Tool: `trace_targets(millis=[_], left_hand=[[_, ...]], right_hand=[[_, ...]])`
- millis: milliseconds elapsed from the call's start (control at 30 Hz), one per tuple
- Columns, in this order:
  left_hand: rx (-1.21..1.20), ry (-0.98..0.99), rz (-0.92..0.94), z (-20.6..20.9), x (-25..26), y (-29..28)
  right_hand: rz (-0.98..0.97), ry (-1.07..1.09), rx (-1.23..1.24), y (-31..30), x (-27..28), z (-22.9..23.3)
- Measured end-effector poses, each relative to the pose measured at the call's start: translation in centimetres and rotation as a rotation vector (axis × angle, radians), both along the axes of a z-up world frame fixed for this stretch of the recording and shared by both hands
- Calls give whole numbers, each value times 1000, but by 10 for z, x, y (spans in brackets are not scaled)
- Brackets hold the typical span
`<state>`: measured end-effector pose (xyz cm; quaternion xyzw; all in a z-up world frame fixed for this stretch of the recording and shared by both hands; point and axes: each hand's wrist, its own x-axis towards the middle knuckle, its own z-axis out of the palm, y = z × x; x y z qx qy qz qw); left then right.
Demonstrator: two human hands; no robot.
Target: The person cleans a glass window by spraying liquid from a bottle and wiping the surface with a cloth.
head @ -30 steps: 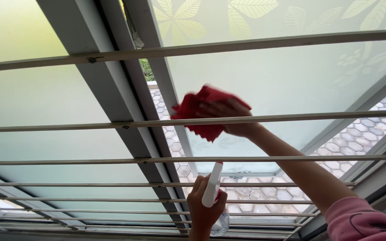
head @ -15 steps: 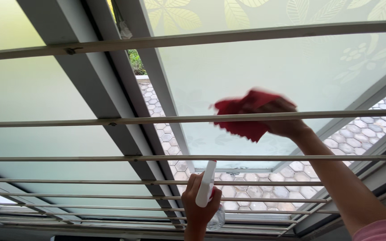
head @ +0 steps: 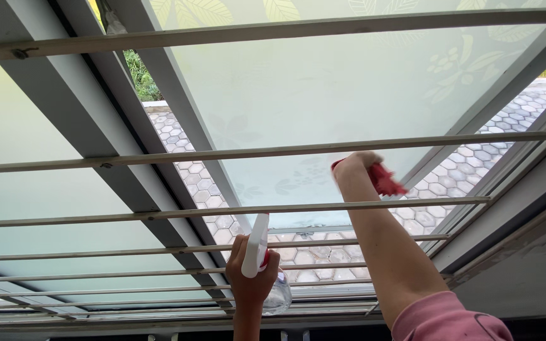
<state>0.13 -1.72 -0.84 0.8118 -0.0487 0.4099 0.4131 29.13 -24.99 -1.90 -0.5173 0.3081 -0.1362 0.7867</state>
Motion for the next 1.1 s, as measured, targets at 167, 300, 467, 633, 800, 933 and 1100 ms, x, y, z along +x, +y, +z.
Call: trace_targets(millis=[167, 300, 467, 633, 800, 933, 1100], left_hand=[[9, 15, 3, 4, -3, 2], [16, 50, -36, 10, -6, 10], [13, 28, -129, 18, -11, 18], [87, -22, -186, 16, -6, 26], [142, -73, -206, 9, -3, 31], [84, -47, -223, 12, -3, 34], [36, -65, -243, 7, -5, 34]], right_hand=[[141, 308, 872, 83, -43, 29], [292, 212, 1080, 118, -69, 66], [595, -228, 732, 88, -103, 66], [380, -95, -577, 60, -169, 57], [148, -38, -1286, 73, -213, 65], [104, -64, -1390, 79, -217, 68], [39, -105, -1394, 70, -212, 54]])
